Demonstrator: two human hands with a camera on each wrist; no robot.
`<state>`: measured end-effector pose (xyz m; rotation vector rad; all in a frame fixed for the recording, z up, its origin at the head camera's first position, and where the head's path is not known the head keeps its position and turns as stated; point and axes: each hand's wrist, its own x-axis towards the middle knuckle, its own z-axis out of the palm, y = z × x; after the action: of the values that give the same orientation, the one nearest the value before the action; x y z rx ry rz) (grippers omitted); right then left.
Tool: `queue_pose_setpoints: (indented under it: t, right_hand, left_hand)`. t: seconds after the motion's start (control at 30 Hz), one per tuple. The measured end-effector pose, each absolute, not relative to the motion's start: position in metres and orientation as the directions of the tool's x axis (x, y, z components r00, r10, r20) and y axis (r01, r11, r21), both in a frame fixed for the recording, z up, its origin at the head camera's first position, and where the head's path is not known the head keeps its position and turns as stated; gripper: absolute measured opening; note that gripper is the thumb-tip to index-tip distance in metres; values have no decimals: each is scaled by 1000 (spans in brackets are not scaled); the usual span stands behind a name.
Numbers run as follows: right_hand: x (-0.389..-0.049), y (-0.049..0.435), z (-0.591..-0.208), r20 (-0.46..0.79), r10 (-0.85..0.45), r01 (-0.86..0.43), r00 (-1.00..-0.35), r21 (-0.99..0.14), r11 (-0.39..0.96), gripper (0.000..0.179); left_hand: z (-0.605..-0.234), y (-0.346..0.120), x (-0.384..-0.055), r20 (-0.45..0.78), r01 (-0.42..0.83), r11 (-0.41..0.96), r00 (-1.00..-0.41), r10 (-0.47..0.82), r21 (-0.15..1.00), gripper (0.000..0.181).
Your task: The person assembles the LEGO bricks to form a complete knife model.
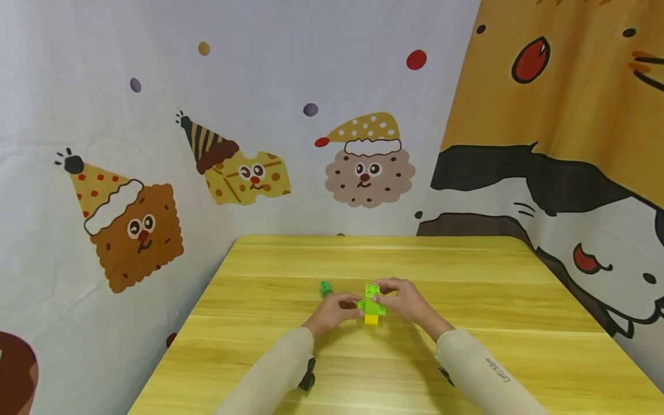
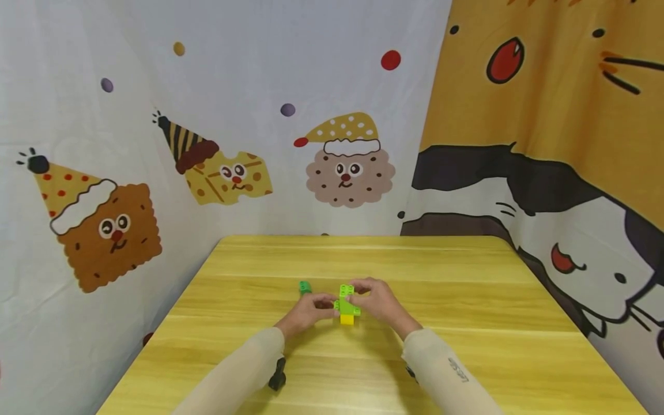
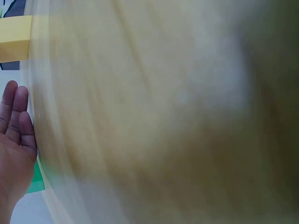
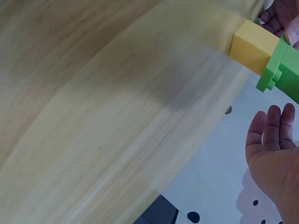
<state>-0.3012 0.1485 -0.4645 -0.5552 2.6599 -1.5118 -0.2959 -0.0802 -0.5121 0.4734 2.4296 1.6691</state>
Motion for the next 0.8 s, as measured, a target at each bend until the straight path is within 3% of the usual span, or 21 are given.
queue_pose_setpoints:
  t: [0.3,0.6,0.8]
  right_hand:
    - [-303,151,-470,127,-320,-264,-939,-862,432,36]
    - [-303,150,-472,124,-312,-253,-942,-874,416,41]
    - [-301,149,-473,137,-322,-264,-937,-879,396,37]
  left_hand:
    - [-513,-78,-295,44,172,372,-944,328,912,33]
    - [-482,-77,-274,79,193,326,-940,332,925,32]
    - [-482,-77,-272,83,199,331,-939,334,922,32]
